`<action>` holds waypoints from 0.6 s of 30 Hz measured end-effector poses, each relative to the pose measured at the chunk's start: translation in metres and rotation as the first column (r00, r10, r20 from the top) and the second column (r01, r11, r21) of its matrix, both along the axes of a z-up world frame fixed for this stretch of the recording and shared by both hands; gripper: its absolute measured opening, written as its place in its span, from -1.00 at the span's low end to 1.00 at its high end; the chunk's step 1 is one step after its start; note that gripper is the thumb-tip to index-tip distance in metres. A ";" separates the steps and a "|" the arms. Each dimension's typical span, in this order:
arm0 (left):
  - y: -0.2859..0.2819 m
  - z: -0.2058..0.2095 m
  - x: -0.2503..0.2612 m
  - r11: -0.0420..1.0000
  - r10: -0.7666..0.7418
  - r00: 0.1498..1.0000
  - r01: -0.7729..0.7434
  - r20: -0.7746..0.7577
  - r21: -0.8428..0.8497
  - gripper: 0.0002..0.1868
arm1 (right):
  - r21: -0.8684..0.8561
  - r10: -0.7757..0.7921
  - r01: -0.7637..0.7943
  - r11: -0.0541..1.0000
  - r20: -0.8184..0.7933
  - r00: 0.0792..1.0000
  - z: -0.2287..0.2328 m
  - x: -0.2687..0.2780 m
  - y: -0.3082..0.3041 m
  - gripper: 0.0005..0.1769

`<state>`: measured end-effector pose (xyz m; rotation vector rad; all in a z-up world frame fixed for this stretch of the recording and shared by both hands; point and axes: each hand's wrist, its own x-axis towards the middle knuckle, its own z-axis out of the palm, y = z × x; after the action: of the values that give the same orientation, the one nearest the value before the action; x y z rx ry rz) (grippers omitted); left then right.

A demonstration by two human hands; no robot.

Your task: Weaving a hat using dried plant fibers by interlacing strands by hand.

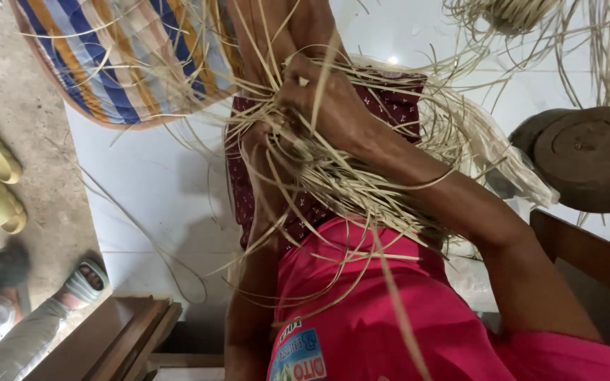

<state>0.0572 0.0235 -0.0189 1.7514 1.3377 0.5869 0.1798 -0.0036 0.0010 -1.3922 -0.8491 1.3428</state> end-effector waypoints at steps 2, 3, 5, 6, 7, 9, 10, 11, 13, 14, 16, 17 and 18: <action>0.000 0.002 -0.004 1.000 0.024 1.000 -0.024 -0.010 -0.003 -0.79 | 0.169 -0.021 -0.197 0.966 0.807 0.590 -0.041 0.004 0.001 -0.93; -0.001 0.002 -0.004 1.000 0.025 1.000 -0.025 -0.010 -0.005 -0.79 | 0.167 -0.019 -0.198 0.966 0.807 0.590 -0.045 0.004 -0.002 -0.93; -0.004 0.001 -0.004 0.999 0.036 0.999 -0.036 -0.023 -0.020 -0.78 | 0.198 -0.019 -0.169 0.966 0.700 0.714 -0.052 0.005 -0.010 -0.94; -0.006 0.001 -0.004 0.999 0.031 0.999 -0.032 -0.023 -0.026 -0.78 | 0.193 -0.018 -0.164 0.967 0.700 0.714 -0.053 0.005 -0.013 -0.94; -0.006 0.000 -0.002 0.999 0.037 0.999 -0.037 -0.025 -0.030 -0.78 | 0.199 0.013 -0.162 0.967 0.593 0.805 -0.055 0.007 -0.014 -0.91; -0.006 0.001 0.001 0.998 0.045 0.999 -0.046 -0.029 -0.032 -0.77 | 0.207 0.046 -0.162 0.965 0.474 0.879 -0.053 0.007 -0.011 -0.85; -0.006 0.001 0.002 0.998 0.055 0.998 -0.056 -0.035 -0.033 -0.77 | 0.089 0.003 0.004 0.996 -0.074 0.997 -0.050 0.005 -0.007 -0.92; -0.007 0.001 0.003 0.997 0.064 0.997 -0.065 -0.041 -0.036 -0.76 | -0.106 -0.129 0.083 0.991 -0.581 0.803 -0.048 0.004 -0.004 -0.80; -0.004 0.001 0.002 0.996 0.073 0.996 -0.075 -0.045 -0.040 -0.76 | 0.043 0.019 -0.013 0.999 -0.139 0.990 -0.060 0.008 -0.008 -0.89; -0.003 0.001 0.002 0.996 0.080 0.995 -0.083 -0.050 -0.045 -0.75 | 0.126 0.109 -0.162 0.979 0.350 0.930 -0.066 0.010 -0.010 -0.86; 0.001 0.001 -0.001 0.994 0.095 0.994 -0.097 -0.051 -0.047 -0.75 | 0.206 0.138 -0.194 0.959 0.258 0.956 -0.039 0.011 -0.014 -0.88; 0.003 0.001 -0.003 0.993 0.107 0.993 -0.110 -0.057 -0.051 -0.74 | 0.285 0.172 -0.212 0.935 0.159 0.972 -0.026 0.011 -0.016 -0.87; 0.004 0.001 -0.003 0.992 0.112 0.992 -0.115 -0.057 -0.052 -0.74 | 0.284 0.177 -0.217 0.934 0.159 0.971 -0.011 0.004 -0.016 -0.87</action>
<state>0.0544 0.0276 -0.0180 1.6656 1.4852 0.5635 0.1833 -0.0192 -0.0099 -1.1884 -1.2552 1.2178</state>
